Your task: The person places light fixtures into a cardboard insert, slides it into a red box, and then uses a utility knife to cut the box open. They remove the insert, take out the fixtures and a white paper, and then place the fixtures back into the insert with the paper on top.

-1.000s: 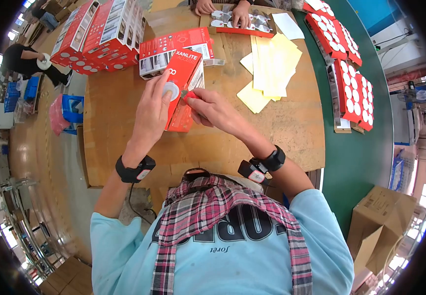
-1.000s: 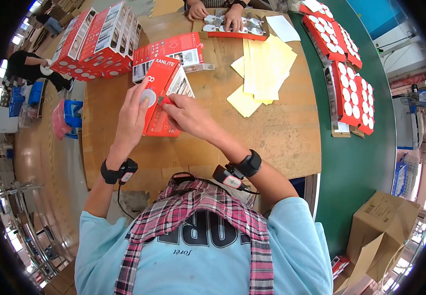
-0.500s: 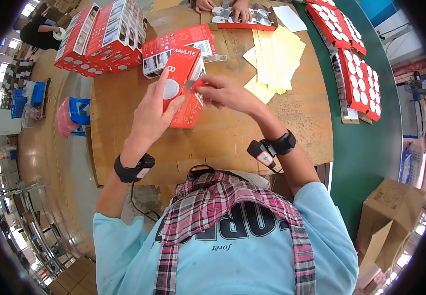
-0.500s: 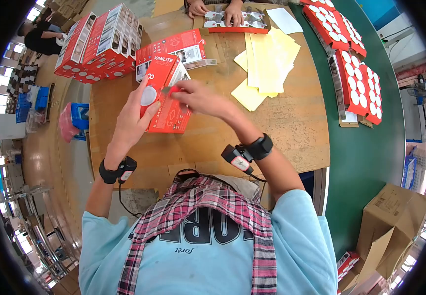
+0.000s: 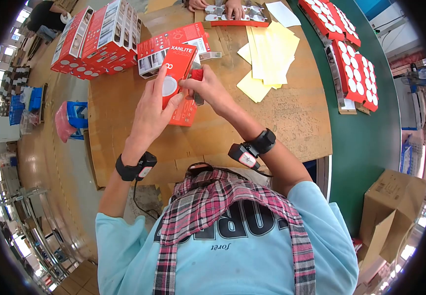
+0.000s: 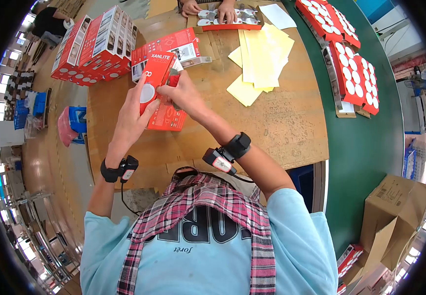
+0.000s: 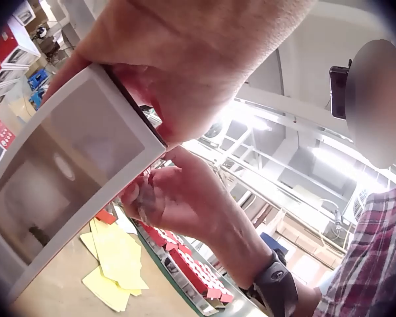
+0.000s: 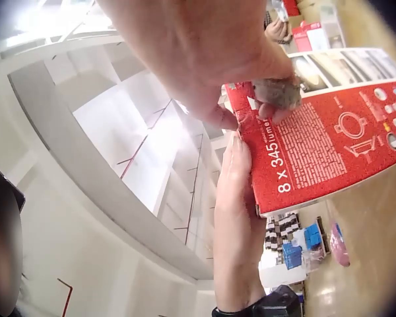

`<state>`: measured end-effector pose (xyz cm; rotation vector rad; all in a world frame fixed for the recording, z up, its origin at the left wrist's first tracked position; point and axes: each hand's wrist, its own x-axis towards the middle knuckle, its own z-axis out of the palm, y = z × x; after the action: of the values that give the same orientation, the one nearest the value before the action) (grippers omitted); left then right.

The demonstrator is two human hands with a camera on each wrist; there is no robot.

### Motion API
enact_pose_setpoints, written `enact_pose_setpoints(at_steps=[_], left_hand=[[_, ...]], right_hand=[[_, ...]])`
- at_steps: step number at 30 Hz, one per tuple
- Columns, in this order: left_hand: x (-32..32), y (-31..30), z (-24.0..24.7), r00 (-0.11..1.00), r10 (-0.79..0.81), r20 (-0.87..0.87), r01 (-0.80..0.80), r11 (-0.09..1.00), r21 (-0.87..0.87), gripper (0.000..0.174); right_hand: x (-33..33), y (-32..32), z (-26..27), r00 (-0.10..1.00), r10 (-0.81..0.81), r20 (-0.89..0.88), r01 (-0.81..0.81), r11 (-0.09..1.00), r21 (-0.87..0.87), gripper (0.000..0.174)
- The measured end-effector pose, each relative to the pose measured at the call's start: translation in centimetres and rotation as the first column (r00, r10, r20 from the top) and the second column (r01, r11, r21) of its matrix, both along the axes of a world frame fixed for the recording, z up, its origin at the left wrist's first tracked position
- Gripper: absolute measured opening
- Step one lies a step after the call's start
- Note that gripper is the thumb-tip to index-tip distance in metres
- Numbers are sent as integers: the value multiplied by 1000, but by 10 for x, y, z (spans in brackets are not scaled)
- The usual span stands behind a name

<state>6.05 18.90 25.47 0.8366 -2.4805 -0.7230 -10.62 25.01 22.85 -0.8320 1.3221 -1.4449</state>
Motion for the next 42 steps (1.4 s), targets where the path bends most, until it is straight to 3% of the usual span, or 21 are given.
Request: enact_pose_setpoints(at_steps=[3,6,12,15,18,19,22,25,31,34,42], left_hand=[[0,3,4,1000,6,22,-7,1000,30,67],[0,2,2,1000,9,28,-10,1000,24,65],[4,2,1,999,29,22,-29,999,19,64],[5,1,-7,1000,19,-12,-19,999,-41,66],[4,2,-4,999,23,-34,-25,998,-50,67],[5,5,-2,999,26,-26,-26,999,-34,67],[4,5,-3,999,34,-14,-34,999,-25,67],[4,7,-4,999,47,6,-46,997,-57,68],[6,9,-5,1000,6,-28,-8,999,-51,69],[5,12,-5,1000,9,-29,-10,999,-42,69],[6,16,-6,1000,20,-20,-22,994,-103,69]], right_hand=[[2,-1,0,997,-21,81,25,998,-52,37],[-3,-5,-2,994,66,86,-56,991,-118,36],[2,-6,-3,982,40,182,-25,996,-82,32],[0,-2,-42,999,32,36,-31,999,-28,31],[3,4,-54,962,49,268,-26,996,-90,31],[7,6,-43,964,-2,267,16,999,-50,40],[13,8,-13,996,-82,24,82,997,15,57],[15,1,-15,986,-135,-96,139,990,37,68],[16,5,-20,992,-125,-31,123,990,-71,69],[13,6,-22,997,-82,-15,82,996,-24,81],[17,7,-27,991,-129,29,130,990,-57,74]])
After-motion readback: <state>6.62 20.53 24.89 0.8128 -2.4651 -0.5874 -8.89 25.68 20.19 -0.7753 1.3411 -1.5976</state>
